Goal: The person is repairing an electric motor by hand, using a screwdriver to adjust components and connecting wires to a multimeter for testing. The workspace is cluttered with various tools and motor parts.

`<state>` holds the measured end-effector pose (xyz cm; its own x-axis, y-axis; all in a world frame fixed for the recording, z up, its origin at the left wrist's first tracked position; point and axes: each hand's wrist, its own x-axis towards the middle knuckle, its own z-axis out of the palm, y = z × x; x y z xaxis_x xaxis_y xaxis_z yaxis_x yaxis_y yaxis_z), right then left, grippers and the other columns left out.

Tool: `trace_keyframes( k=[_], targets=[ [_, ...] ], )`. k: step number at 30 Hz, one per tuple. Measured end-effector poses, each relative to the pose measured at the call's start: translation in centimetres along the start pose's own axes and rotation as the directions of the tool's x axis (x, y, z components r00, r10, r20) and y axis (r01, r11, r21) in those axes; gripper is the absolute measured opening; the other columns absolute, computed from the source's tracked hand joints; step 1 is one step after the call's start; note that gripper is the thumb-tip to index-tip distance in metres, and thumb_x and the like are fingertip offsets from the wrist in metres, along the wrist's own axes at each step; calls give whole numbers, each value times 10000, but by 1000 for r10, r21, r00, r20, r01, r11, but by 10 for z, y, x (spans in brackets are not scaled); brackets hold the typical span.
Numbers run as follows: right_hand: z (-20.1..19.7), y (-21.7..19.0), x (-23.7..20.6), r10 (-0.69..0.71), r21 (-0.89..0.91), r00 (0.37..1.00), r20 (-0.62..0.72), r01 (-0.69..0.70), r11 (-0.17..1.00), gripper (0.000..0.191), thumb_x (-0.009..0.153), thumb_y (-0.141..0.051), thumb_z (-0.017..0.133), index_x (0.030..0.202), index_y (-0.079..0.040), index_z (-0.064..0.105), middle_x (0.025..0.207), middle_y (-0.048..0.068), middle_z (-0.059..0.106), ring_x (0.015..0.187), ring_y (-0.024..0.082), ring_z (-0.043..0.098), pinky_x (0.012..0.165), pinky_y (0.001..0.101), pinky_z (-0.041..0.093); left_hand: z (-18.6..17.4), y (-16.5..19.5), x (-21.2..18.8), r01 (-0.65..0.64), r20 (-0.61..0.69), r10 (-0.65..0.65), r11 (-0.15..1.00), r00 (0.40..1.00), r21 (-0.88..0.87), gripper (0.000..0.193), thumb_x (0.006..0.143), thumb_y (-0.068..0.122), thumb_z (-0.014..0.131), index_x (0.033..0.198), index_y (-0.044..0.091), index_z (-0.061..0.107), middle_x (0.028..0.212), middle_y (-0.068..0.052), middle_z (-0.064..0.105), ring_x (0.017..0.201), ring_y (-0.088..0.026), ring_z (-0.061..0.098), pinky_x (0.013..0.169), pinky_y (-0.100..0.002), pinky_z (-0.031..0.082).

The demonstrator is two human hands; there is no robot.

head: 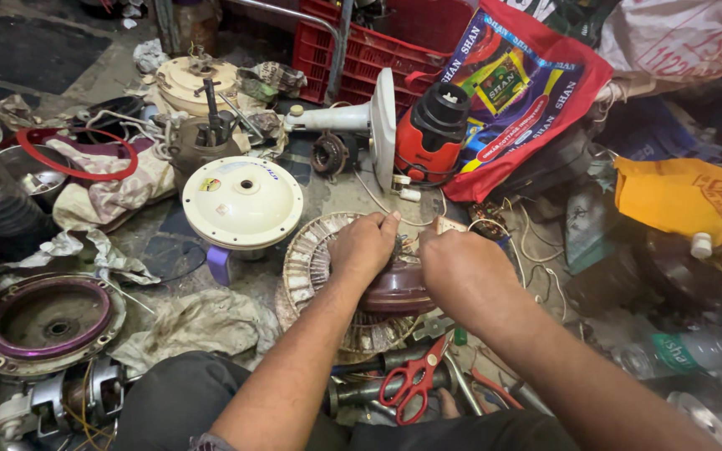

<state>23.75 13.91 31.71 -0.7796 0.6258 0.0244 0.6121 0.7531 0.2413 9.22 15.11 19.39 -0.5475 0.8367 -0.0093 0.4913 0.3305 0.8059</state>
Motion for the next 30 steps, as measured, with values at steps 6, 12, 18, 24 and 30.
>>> trace_keyframes(
  k=[6, 12, 18, 24, 30],
  targets=[
    [-9, -3, 2, -86, 13, 992, -88, 88, 996, 164, 769, -125, 626, 879, -43, 716, 880, 210, 715, 769, 391, 723, 659, 495, 580, 0, -1, 0, 7, 1, -7, 1000, 1000, -18, 514, 969, 583, 445, 1108, 191, 747, 1094, -160, 741, 1080, -413, 664, 959, -594, 454],
    [-16, -3, 7, -17, -22, 999, 44, 18, 1000, 281, 806, -301, 720, 946, -57, 714, 977, 189, 712, 854, 376, 725, 725, 489, 577, -2, -1, -1, 5, 0, -5, 1000, 1000, -11, 520, 974, 591, 447, 1137, 195, 742, 1108, -167, 734, 1087, -418, 661, 959, -597, 454],
    [-23, -8, 8, -16, -21, 999, 38, 17, 1000, 247, 782, -216, 727, 963, -49, 712, 972, 208, 709, 810, 392, 727, 685, 502, 580, -7, 1, -3, -7, 8, 7, 1000, 1000, -17, 526, 974, 587, 438, 1127, 186, 743, 1117, -153, 735, 1090, -418, 660, 956, -612, 446],
    [-27, -12, 4, -31, -5, 999, 11, 31, 1000, 267, 770, -242, 722, 963, -58, 709, 979, 165, 707, 853, 382, 718, 726, 501, 574, -2, -1, -1, 17, 28, -16, 999, 999, -30, 531, 972, 589, 435, 1117, 182, 745, 1117, -157, 736, 1100, -414, 655, 972, -615, 434],
    [-4, 28, -12, 167, 140, 983, -75, -155, 978, 237, 857, -247, 694, 998, -57, 688, 1003, 187, 711, 909, 390, 703, 791, 503, 545, 22, -29, 36, -104, 161, 131, 980, 978, -168, 507, 1007, 511, 455, 1150, 107, 726, 1122, -177, 739, 1058, -362, 684, 967, -487, 490]
  ],
)
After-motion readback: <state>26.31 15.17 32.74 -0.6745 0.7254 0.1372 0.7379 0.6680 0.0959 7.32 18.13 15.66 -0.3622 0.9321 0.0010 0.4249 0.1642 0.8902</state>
